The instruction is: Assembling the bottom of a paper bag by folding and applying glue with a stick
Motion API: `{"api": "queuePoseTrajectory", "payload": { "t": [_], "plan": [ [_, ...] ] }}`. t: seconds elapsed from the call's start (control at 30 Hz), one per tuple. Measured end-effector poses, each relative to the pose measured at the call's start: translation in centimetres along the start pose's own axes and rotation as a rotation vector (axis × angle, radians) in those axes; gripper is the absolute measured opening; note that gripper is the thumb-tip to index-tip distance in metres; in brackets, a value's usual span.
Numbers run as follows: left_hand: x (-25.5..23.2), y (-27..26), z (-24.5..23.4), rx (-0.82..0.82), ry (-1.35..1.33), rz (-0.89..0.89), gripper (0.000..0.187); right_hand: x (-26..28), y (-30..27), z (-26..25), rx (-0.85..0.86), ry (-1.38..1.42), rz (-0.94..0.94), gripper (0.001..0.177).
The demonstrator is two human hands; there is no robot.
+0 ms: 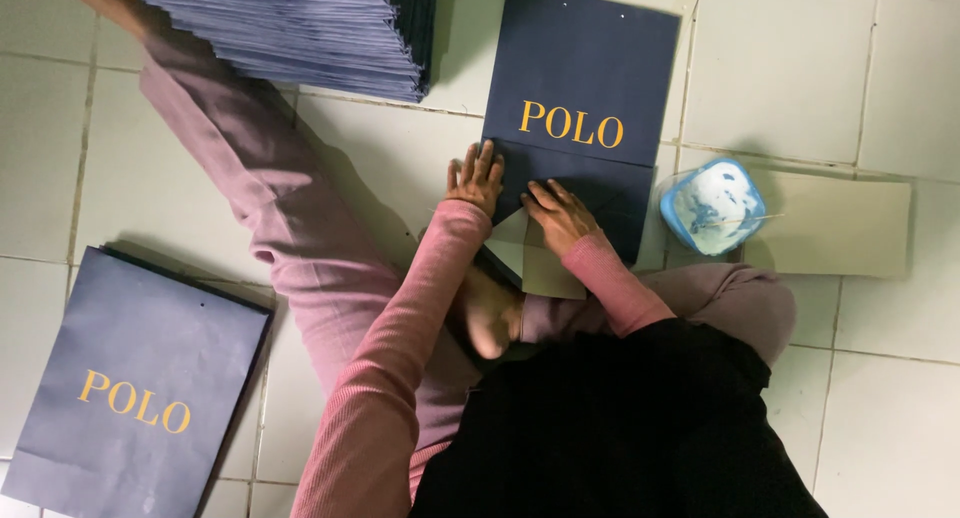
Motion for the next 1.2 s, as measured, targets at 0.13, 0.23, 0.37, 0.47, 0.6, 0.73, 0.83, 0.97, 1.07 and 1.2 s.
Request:
{"api": "queuePoseTrajectory", "payload": {
  "t": [0.13, 0.23, 0.37, 0.47, 0.6, 0.73, 0.83, 0.97, 1.07, 1.2],
  "plan": [
    [-2.2, -3.4, 0.5, -0.250, 0.012, 0.149, 0.046, 0.8, -0.3, -3.1, 0.037, -0.059, 0.018, 0.057],
    [-3.7, -5.1, 0.3, -0.362, 0.020, 0.145, 0.041, 0.9, 0.7, -3.7, 0.089, -0.144, 0.056, 0.059],
    [-5.1, -7.7, -1.8, -0.629, 0.057, 0.221, 0.024, 0.9, 4.0, -4.5, 0.169, -0.074, 0.096, 0.066],
    [-5.2, -8.1, -0.4, -0.608, 0.049, 0.191, 0.024, 1.4, 6.5, -6.8, 0.241, -0.035, 0.123, 0.072],
    [-4.9, -7.3, 0.8, -0.575, 0.046, 0.162, 0.024, 1.8, 9.6, -8.7, 0.313, 0.019, 0.172, 0.077],
    [-4.7, -6.6, 1.9, -0.552, 0.038, 0.158, 0.025, 1.5, 8.5, -9.7, 0.338, 0.031, 0.182, 0.075],
    [-4.3, -6.1, 2.8, -0.532, 0.024, 0.142, 0.025, 1.5, 5.9, -8.9, 0.347, 0.012, 0.173, 0.070],
    [-3.3, -6.0, 3.9, -0.503, -0.006, 0.121, 0.026, 0.9, 1.3, -5.9, 0.148, -0.013, 0.139, 0.043],
    [-3.3, -4.7, 4.7, -0.479, -0.020, 0.119, 0.027, 1.1, -1.2, -5.1, 0.124, -0.006, 0.138, 0.030],
    [-5.6, -2.6, -0.1, -0.330, -0.107, 0.042, 0.078, 1.6, -1.5, -6.4, 0.116, 0.054, 0.179, 0.026]
  ]
}}
Point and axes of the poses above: each hand's wrist, its own y-axis towards the middle knuckle, its own z-axis out of the palm, x = y × z, the point moved 1 cm from there along y, towards the middle knuckle, and after that the axes turned 14 degrees about -y, right-handed, at the moved point
